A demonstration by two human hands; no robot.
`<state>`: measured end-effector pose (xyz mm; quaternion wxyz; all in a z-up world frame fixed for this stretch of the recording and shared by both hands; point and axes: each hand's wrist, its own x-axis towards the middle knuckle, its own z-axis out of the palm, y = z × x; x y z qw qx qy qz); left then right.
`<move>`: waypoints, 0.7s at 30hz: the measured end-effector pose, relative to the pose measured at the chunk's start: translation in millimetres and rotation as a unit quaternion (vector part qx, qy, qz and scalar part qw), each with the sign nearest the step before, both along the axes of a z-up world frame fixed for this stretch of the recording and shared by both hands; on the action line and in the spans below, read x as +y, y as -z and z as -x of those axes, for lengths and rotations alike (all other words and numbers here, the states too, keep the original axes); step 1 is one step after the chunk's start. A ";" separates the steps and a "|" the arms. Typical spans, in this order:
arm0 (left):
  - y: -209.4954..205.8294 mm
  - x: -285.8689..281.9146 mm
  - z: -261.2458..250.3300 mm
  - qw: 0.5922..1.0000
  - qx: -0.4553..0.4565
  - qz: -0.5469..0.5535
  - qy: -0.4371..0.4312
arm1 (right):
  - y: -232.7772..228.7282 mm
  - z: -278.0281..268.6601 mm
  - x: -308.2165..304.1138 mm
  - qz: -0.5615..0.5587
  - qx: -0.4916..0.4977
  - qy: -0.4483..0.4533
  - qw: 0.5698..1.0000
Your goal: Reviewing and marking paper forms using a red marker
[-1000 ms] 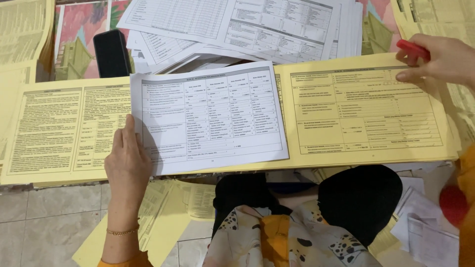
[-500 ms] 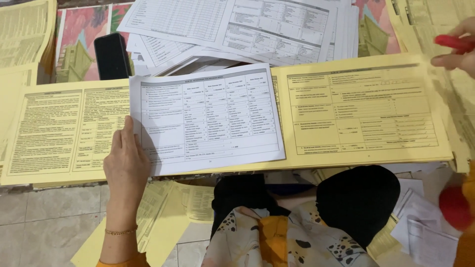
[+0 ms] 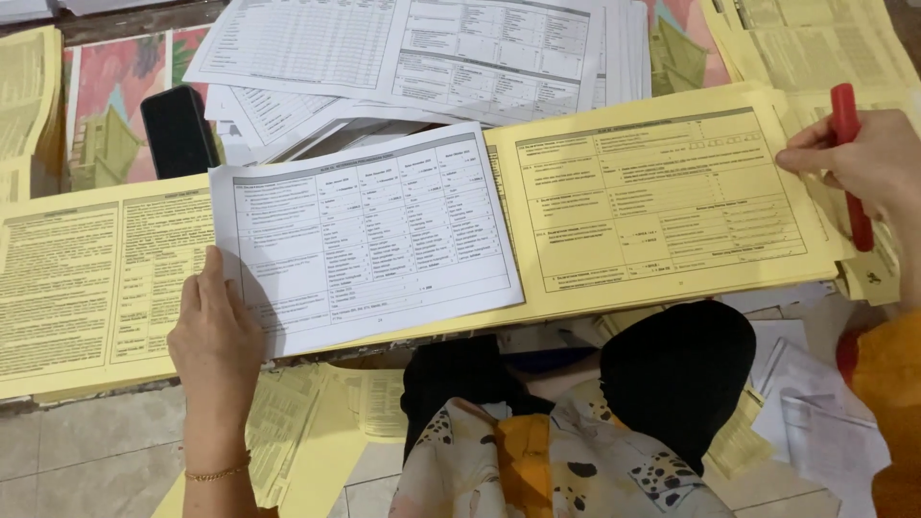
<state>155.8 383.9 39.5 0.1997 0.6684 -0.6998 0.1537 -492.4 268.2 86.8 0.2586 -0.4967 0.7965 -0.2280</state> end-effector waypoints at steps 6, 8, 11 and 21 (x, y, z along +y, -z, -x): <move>-3.3 0.8 2.5 1.000 -0.009 0.014 0.011 | 12.5 43.6 -0.6 0.073 -0.197 -0.105 0.972; -0.9 0.4 0.8 1.000 -0.012 0.016 0.011 | 16.9 52.2 -1.1 0.092 -0.219 -0.126 0.963; -2.0 0.2 2.0 1.000 -0.014 0.016 0.009 | 21.9 59.0 -0.6 0.110 -0.237 -0.138 0.955; 0.7 -0.6 -2.6 0.999 0.038 0.019 0.034 | -15.0 1.8 23.4 0.025 -0.102 -0.088 0.991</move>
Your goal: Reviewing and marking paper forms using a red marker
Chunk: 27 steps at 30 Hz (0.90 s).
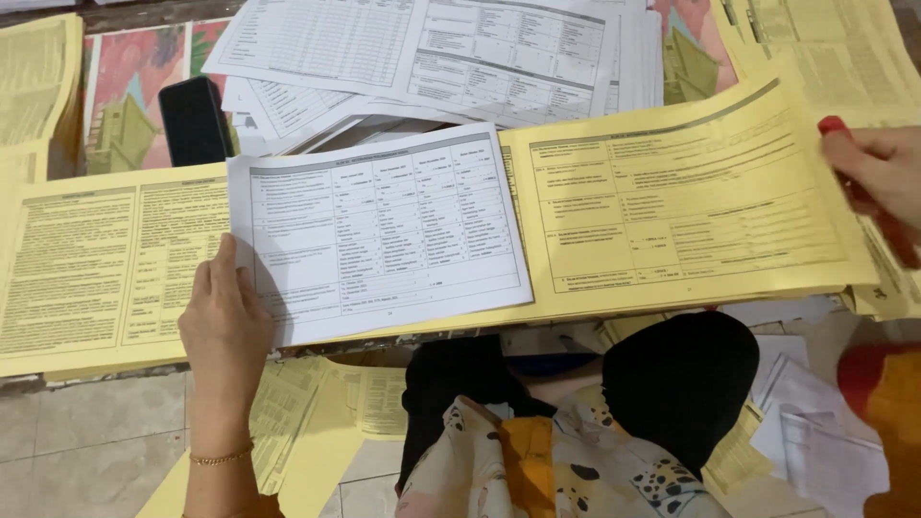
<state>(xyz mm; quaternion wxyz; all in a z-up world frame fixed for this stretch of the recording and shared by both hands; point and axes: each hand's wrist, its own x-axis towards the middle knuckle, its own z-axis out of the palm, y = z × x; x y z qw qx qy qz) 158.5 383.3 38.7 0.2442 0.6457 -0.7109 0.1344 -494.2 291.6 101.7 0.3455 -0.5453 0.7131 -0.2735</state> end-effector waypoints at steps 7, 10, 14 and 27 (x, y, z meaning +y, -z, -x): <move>-21.7 -2.2 14.6 0.998 0.053 -0.009 -0.028 | -38.2 -69.1 2.8 -0.060 0.144 -0.042 0.987; -29.0 -5.8 23.0 0.995 0.098 0.000 0.026 | -48.2 -142.9 -3.5 0.002 0.129 -0.167 0.978; -28.9 -6.1 14.1 0.972 0.224 -0.044 0.046 | -13.1 -296.3 31.1 0.137 0.194 -0.288 0.928; -52.9 -17.4 0.7 0.888 0.391 -0.240 -0.020 | 0.5 -295.4 35.3 0.186 0.298 -0.354 0.867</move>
